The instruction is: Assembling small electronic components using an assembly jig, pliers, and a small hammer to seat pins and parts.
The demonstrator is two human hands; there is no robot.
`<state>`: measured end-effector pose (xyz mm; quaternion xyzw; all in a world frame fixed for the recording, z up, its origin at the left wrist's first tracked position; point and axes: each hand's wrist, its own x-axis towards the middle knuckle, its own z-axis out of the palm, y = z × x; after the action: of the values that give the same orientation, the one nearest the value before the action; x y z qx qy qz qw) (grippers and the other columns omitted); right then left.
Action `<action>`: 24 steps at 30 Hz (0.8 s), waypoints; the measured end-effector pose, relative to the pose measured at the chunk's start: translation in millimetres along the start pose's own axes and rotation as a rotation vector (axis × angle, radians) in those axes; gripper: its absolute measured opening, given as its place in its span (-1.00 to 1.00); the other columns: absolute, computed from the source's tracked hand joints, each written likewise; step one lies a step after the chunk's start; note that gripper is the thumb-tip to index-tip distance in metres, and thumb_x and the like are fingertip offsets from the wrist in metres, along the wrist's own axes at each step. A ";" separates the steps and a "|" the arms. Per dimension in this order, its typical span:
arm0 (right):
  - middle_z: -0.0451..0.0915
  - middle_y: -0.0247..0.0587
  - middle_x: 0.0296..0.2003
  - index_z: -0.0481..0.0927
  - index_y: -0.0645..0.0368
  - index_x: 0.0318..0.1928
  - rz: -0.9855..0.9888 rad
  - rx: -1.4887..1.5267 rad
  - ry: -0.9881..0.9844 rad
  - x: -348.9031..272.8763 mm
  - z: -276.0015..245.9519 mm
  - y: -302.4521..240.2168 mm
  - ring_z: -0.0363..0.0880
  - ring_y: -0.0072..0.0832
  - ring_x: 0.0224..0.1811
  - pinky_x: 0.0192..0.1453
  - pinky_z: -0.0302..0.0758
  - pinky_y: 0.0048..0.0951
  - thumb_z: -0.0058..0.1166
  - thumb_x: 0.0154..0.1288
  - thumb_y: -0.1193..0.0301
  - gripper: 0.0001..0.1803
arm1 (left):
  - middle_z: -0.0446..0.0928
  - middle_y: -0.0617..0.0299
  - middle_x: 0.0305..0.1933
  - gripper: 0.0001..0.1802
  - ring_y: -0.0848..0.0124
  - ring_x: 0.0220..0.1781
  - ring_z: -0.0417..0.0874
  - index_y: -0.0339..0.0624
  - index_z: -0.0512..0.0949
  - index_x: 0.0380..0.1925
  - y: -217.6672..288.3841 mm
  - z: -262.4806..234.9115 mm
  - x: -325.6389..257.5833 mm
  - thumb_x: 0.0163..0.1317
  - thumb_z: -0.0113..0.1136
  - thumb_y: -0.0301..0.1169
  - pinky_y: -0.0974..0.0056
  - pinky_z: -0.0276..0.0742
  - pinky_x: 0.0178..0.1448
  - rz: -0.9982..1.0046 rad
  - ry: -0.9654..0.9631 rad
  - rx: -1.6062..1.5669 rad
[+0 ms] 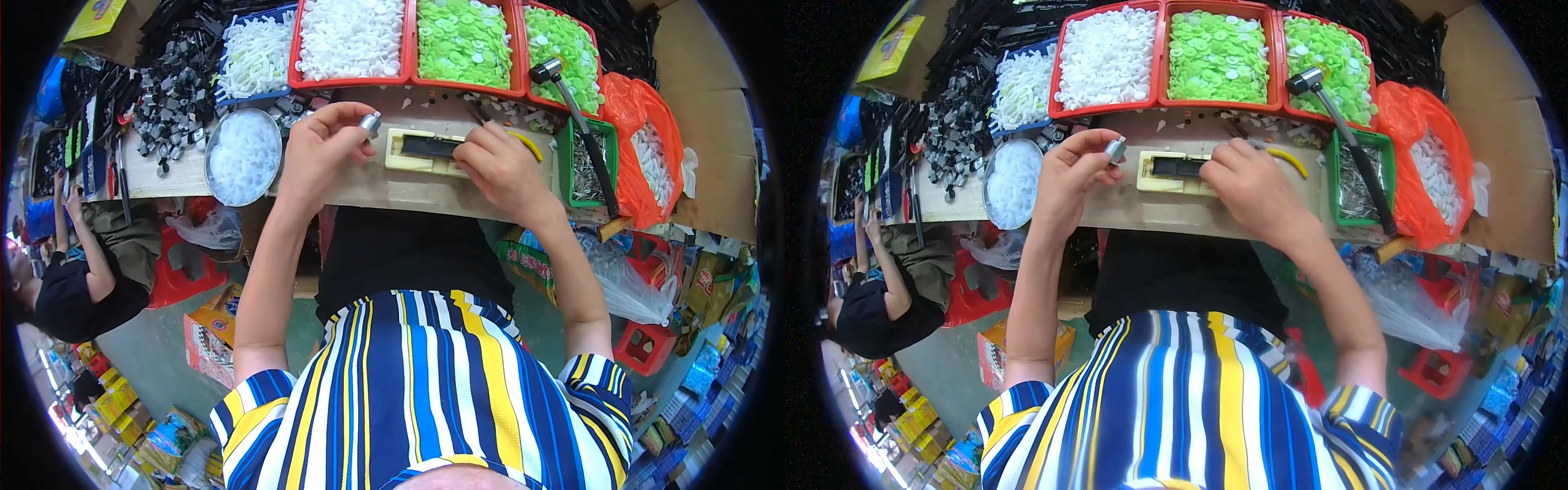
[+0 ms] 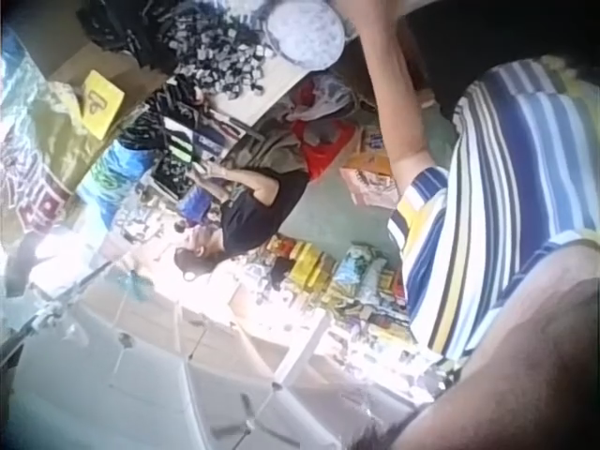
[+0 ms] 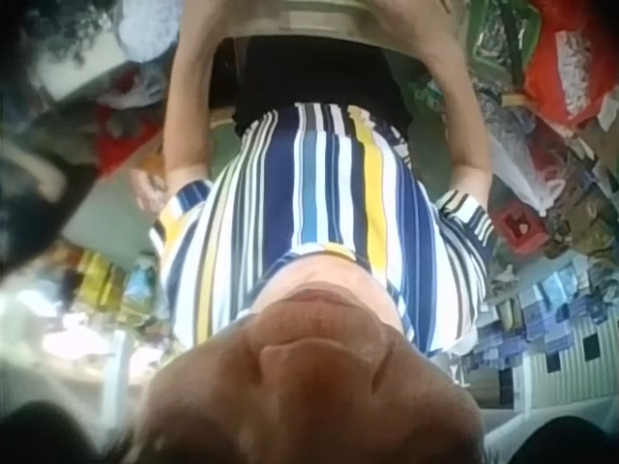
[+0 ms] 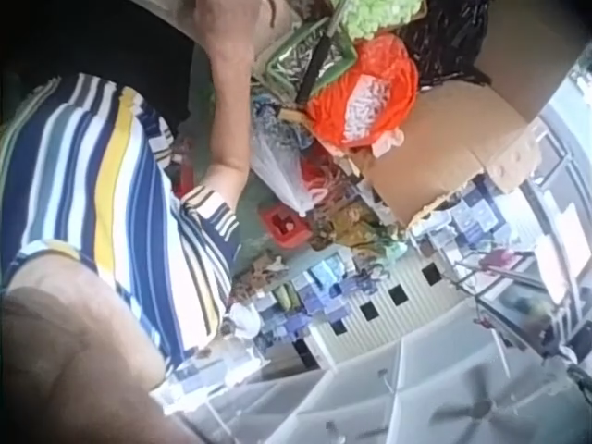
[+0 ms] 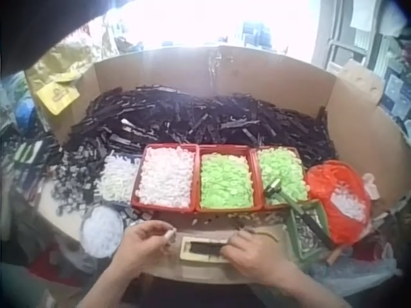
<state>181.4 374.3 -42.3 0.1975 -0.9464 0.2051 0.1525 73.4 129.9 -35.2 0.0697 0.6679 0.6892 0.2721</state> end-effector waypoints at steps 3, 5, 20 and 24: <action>0.45 -0.18 -0.32 0.48 0.19 -0.37 -0.022 0.013 -0.069 4.9 -3.1 -2.6 0.48 -0.23 -0.17 -0.16 0.48 -0.25 0.06 0.07 0.54 -0.92 | 0.65 0.23 -0.24 -0.69 0.57 -0.34 0.62 -0.35 0.62 -0.03 2.8 -3.8 -1.3 0.21 0.26 -0.50 0.51 0.51 -0.24 -0.110 -0.140 -0.280; 0.45 -0.17 -0.31 0.48 0.20 -0.37 -0.034 0.037 -0.138 7.7 -4.4 -3.6 0.48 -0.23 -0.15 -0.14 0.48 -0.25 0.06 0.07 0.54 -0.92 | 0.65 0.23 -0.24 -0.68 0.57 -0.34 0.62 -0.34 0.62 -0.02 3.9 -1.0 -3.4 0.20 0.28 -0.51 0.51 0.50 -0.26 -0.120 -0.137 -0.270; 0.49 -0.17 -0.28 0.59 0.18 -0.13 0.084 0.211 0.078 25.8 0.2 -18.7 0.54 -0.22 -0.15 -0.13 0.47 -0.21 0.28 0.17 0.38 -0.72 | 0.62 0.31 -0.23 -0.67 0.65 -0.28 0.61 -0.26 0.59 -0.01 -3.6 11.6 3.4 0.22 0.37 -0.52 0.54 0.54 -0.25 -0.040 -0.226 0.060; 0.49 -0.21 -0.28 0.59 0.16 -0.16 0.057 0.212 0.078 28.8 14.8 -17.6 0.54 -0.24 -0.17 -0.16 0.44 -0.22 0.29 0.15 0.35 -0.72 | 0.60 0.34 -0.20 -0.67 0.66 -0.26 0.59 -0.22 0.56 -0.02 -4.8 14.2 6.3 0.22 0.38 -0.51 0.54 0.52 -0.27 -0.039 -0.289 0.045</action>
<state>160.7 344.0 -38.8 0.1773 -0.9181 0.3157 0.1613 76.0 145.2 -40.1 0.1614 0.6383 0.6514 0.3770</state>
